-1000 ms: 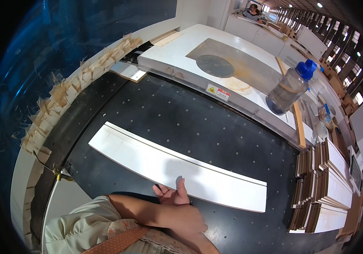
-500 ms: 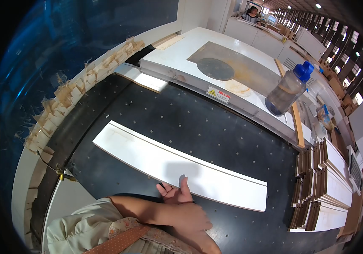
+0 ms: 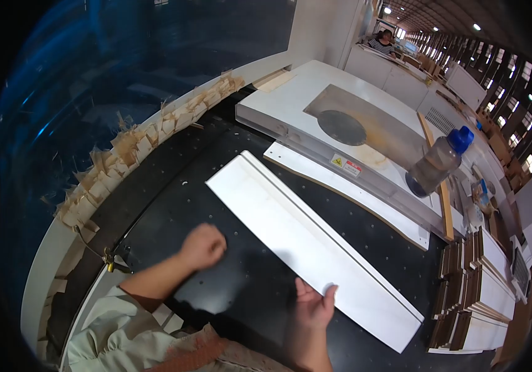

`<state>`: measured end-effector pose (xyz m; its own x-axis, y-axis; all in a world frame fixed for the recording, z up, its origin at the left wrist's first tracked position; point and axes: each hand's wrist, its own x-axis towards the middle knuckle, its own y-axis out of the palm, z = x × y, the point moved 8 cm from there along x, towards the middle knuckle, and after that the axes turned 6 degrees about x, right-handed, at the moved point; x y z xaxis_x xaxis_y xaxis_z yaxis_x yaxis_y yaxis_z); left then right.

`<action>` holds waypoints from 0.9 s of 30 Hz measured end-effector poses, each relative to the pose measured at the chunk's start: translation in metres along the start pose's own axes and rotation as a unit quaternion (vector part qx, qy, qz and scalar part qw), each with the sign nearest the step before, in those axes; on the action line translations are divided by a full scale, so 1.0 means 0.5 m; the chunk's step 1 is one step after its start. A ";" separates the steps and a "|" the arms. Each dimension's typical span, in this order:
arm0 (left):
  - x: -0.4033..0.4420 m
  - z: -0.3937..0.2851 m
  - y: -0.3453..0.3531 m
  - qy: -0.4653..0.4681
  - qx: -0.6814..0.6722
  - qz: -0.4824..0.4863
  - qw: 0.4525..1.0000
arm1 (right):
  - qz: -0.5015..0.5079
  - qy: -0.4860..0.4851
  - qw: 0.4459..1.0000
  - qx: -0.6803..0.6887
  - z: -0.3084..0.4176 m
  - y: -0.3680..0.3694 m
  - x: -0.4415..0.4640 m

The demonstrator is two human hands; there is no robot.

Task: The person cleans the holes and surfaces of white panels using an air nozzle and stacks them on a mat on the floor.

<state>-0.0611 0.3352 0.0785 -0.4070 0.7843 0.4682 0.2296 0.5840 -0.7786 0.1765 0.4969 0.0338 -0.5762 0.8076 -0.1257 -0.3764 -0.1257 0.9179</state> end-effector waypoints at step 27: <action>0.360 0.493 0.060 -0.230 0.334 0.088 0.910 | -0.088 -0.182 0.946 0.251 0.255 -0.183 -0.093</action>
<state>-0.3452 0.4422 0.0363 -0.7784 0.5926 0.2071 -0.1990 0.0799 -0.9767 0.3303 0.5445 0.0034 -0.2134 0.9471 -0.2398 0.0021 0.2459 0.9693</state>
